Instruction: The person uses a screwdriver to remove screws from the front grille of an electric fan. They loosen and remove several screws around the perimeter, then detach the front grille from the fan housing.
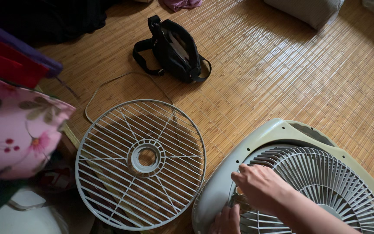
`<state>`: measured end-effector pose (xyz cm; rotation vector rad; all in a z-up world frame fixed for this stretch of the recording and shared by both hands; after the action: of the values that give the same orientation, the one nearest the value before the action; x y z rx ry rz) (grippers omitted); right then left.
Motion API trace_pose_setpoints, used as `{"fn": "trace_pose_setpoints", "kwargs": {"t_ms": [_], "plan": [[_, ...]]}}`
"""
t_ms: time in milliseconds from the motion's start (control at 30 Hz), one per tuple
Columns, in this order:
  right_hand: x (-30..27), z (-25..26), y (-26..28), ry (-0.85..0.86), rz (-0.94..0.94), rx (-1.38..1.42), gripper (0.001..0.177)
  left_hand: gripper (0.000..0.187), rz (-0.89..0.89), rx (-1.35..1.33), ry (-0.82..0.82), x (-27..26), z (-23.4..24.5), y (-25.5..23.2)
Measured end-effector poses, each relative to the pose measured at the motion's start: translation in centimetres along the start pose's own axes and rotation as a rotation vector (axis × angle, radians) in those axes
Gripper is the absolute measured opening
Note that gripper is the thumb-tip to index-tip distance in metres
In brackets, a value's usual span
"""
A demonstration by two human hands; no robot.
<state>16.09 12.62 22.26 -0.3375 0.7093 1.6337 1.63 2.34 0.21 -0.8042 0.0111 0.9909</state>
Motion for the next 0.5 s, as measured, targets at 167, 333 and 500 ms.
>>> {"fn": "trace_pose_setpoints", "kwargs": {"t_ms": [167,333,500], "plan": [[-0.1,-0.6,-0.4,-0.057,0.008,0.041,0.016,0.025,-0.104,0.137,-0.404,-0.7,0.8,-0.7],[-1.0,-1.2,-0.7,-0.157,0.058,0.060,0.010,0.019,-0.157,0.207,-0.555,-0.6,0.0,-0.9],[-1.2,-1.3,-0.6,-0.179,0.097,0.054,0.012,0.018,-0.201,0.259,-0.707,0.0,-1.2,-0.3]]}}
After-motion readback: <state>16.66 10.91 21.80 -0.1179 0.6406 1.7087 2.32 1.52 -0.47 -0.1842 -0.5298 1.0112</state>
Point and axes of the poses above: each hand's wrist, its own x-axis towards the middle knuckle, its own z-axis out of the back of the hand, y = z × x, the point moved 3 cm from there along x, towards the middle knuckle, and after that the axes turned 12 degrees about z, right-handed, at the moved point
